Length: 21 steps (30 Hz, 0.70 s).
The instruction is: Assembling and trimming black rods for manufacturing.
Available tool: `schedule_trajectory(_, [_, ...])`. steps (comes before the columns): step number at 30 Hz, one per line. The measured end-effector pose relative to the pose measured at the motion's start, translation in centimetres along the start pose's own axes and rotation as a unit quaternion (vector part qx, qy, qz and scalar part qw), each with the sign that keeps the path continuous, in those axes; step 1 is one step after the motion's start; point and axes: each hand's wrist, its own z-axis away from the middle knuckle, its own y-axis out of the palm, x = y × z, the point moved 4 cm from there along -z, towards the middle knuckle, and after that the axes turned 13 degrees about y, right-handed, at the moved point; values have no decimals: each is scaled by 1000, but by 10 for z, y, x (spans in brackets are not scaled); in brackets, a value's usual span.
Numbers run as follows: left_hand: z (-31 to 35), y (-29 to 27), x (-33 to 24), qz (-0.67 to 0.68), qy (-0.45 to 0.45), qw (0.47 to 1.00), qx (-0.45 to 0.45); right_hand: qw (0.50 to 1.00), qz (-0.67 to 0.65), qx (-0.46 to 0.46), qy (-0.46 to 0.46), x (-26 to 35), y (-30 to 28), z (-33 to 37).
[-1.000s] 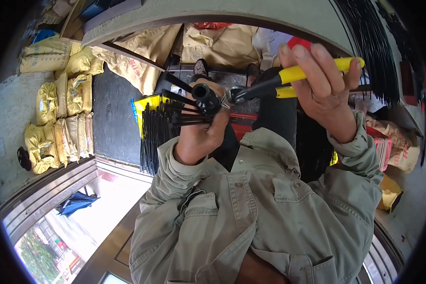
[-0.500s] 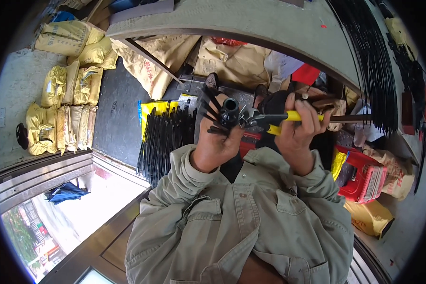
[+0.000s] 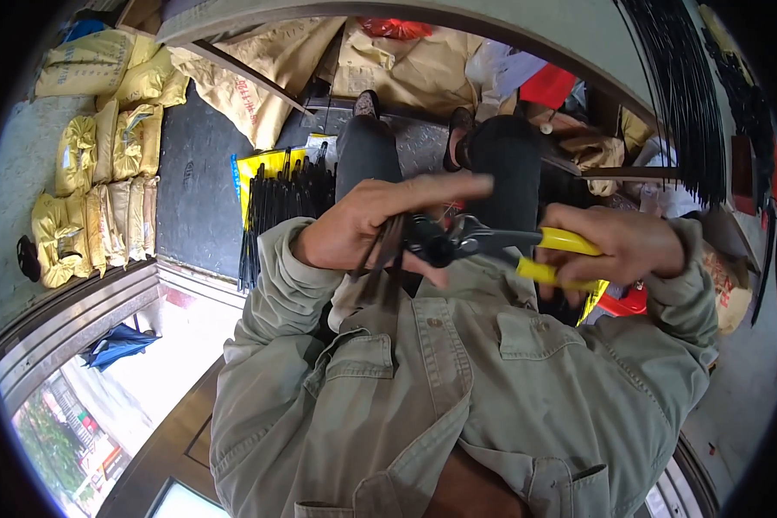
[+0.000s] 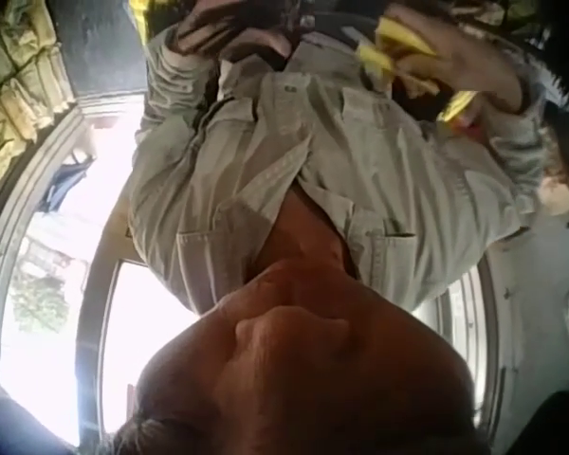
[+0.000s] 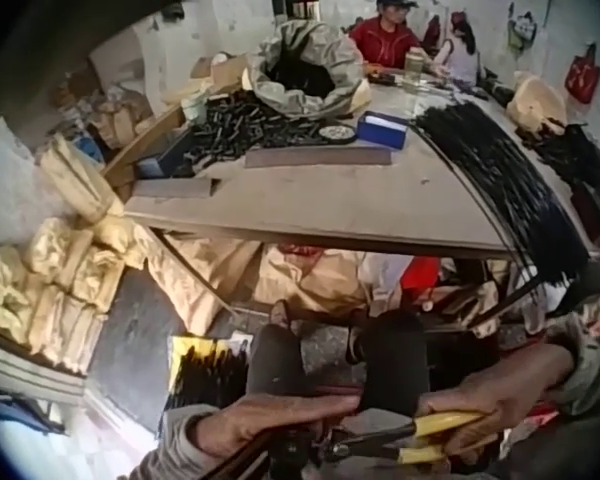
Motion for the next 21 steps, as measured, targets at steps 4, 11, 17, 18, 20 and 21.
schedule_trajectory(4, [5, 6, 6, 10, 39, 999, 34, 967, 22, -214, -133, 0, 12, -3])
schedule_trajectory(11, [5, 0, 7, -55, -10, 998, -32, 878, 154, -410, -195, -1, 25, -4])
schedule_trajectory(17, [4, 3, 6, -1, 44, 999, 7, 972, -179, -85, -130, -12, 20, -27])
schedule_trajectory(18, [3, 0, 6, -6, 45, 999, 7, 938, 29, -302, -168, 0, 16, -19])
schedule_trajectory(20, [7, -1, 3, -50, -13, 998, -28, 820, 228, -489, -190, 10, 17, -7])
schedule_trajectory(21, [7, -3, 4, -71, -43, 996, -45, 860, 168, -446, -183, 3, 15, -8])
